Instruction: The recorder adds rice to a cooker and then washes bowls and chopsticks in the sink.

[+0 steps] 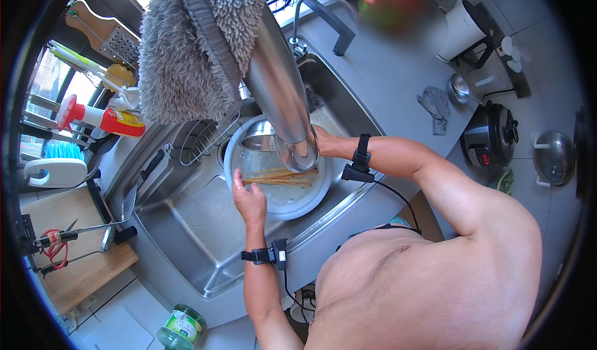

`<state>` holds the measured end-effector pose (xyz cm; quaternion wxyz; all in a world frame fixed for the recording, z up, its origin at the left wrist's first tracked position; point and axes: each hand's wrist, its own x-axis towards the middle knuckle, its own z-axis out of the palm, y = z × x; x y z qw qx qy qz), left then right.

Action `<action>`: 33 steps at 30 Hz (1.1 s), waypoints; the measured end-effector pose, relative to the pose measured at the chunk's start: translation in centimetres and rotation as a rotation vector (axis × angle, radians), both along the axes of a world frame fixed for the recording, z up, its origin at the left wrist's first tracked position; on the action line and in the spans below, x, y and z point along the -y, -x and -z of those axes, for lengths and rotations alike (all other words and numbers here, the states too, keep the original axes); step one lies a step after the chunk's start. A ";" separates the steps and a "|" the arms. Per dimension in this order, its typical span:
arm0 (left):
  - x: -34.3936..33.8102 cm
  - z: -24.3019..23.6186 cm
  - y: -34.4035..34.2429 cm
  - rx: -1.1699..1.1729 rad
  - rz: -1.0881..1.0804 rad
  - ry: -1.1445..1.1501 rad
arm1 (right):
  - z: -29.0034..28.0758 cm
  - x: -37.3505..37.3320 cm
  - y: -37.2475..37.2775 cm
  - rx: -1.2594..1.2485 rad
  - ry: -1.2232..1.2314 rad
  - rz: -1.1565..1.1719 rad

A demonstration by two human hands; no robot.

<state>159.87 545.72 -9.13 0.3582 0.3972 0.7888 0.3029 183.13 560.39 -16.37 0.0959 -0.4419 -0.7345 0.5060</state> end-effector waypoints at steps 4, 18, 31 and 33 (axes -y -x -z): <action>-0.1 2.0 -4.1 -0.338 0.471 -0.170 | 2.6 -1.0 -1.4 0.145 -0.061 -0.091; -4.1 2.1 -10.4 -0.100 0.578 -0.116 | 0.5 -3.1 -5.0 -0.194 0.684 0.078; -5.9 1.2 -6.6 0.448 -0.063 -0.234 | 1.3 -3.4 -2.1 -0.451 0.663 0.669; -5.4 0.2 -4.1 0.795 -0.179 -0.230 | 3.3 -1.7 -1.2 -0.284 0.236 0.482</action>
